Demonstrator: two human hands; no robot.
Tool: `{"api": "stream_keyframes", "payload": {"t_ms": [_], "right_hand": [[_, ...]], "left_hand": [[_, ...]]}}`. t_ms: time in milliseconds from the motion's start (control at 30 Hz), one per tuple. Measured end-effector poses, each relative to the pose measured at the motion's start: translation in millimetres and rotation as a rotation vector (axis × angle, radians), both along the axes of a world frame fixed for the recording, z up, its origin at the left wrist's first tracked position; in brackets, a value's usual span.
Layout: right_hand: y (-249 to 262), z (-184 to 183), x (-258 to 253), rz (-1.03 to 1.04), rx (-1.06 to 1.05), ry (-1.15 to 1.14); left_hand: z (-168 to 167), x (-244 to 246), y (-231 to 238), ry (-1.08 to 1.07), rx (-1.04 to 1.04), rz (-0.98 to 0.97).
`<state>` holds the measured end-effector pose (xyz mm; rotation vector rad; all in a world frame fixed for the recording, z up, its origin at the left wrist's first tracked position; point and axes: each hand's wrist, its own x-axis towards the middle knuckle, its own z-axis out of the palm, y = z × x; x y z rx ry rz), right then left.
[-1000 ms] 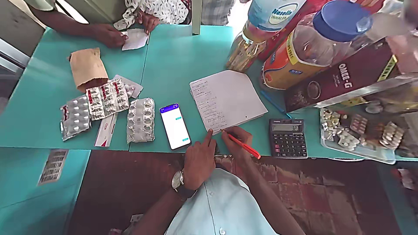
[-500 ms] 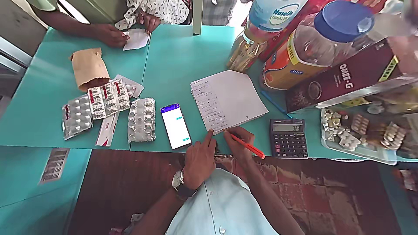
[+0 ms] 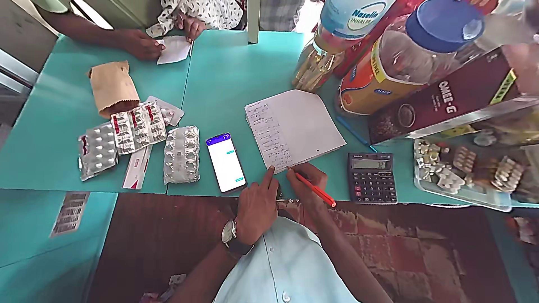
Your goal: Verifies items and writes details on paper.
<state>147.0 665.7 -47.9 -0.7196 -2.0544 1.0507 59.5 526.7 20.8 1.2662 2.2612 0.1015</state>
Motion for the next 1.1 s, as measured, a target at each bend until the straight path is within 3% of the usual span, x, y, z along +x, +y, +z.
{"api": "stream_keyframes", "payload": {"t_ms": [1100], "right_hand": [[11, -4, 3, 0.133, -0.013, 0.052]], "left_hand": [[-2, -1, 0, 0.006, 0.023, 0.001]]}}
